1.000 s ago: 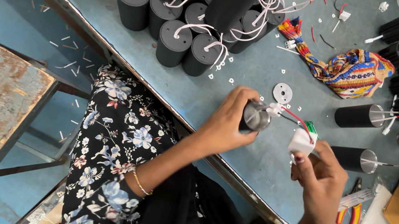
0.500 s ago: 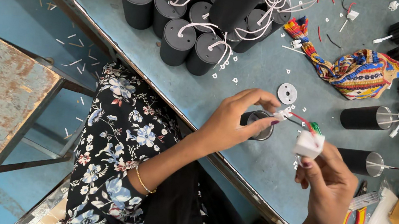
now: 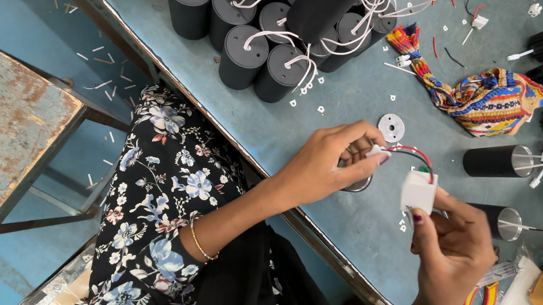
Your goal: The person assembles black cylindrical lamp fixtures at a factory workbench. They connect wires to a white terminal block, seat the wired socket assembly into a lamp housing, tighten it using a green-handled screwdriver, and place the finished unit onto a growing pile of completed lamp housings.
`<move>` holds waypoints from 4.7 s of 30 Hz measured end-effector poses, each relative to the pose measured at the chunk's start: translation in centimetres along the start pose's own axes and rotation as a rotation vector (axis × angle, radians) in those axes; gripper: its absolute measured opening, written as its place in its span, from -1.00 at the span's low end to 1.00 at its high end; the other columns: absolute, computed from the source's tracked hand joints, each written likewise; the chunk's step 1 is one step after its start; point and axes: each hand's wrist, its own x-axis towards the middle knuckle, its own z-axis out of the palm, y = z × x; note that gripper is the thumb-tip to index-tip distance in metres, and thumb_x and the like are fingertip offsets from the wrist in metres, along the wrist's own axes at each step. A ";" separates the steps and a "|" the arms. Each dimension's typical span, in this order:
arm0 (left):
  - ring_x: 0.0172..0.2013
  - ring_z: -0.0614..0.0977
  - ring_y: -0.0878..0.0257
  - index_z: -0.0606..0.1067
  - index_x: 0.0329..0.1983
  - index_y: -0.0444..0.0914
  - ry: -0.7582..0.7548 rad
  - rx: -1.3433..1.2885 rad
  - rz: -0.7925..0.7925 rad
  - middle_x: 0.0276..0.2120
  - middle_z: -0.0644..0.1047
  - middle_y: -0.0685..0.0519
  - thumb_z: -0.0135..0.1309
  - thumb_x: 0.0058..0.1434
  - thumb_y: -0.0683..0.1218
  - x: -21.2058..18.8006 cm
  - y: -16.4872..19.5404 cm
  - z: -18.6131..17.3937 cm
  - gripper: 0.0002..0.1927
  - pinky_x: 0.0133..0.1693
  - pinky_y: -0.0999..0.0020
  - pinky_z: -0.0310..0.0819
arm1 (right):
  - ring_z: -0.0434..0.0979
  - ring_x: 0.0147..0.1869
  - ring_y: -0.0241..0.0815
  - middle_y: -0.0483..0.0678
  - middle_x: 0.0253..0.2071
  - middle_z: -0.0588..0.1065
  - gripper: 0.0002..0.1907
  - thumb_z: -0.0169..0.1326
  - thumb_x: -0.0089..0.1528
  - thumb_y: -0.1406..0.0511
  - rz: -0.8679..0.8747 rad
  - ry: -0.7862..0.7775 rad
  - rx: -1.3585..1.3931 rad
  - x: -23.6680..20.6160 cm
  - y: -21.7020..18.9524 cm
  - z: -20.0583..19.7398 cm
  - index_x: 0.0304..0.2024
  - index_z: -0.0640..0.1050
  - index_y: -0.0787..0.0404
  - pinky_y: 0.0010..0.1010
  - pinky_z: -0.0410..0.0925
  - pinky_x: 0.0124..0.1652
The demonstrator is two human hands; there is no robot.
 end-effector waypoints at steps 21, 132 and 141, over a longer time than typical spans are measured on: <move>-0.23 0.75 0.24 0.44 0.10 -0.26 0.050 -0.044 -0.163 -0.14 0.64 -0.06 0.17 0.25 -0.21 0.1 -0.1 -0.1 -0.65 -0.23 0.37 0.65 | 0.10 -0.51 -0.53 -0.20 -0.48 0.37 -0.67 0.27 0.14 0.46 0.163 -0.157 -0.353 0.3 -3.1 3.3 -0.02 0.62 0.34 -0.60 0.00 -0.51; 0.21 0.55 -0.17 0.05 0.35 -0.10 -0.130 0.143 -0.026 0.18 0.53 -0.18 0.40 0.03 -0.16 -2.8 -3.7 -0.3 -0.06 0.09 0.08 0.49 | 0.57 -0.07 -0.35 0.07 -0.02 0.58 -0.74 0.28 0.37 0.45 -0.169 0.114 -0.355 -1.3 2.2 7.6 -0.23 0.41 0.36 -0.56 0.41 -0.20; 0.21 0.55 -0.15 0.11 0.24 -0.17 -0.095 0.095 0.055 0.14 0.51 -0.16 0.39 0.02 -0.15 -2.7 -4.1 0.0 -0.16 0.10 0.09 0.49 | 0.44 -0.28 -0.39 0.00 -0.14 0.56 -0.77 0.30 0.28 0.41 -0.068 0.032 -0.525 -0.5 0.3 7.0 -0.07 0.57 0.39 -0.58 0.31 -0.35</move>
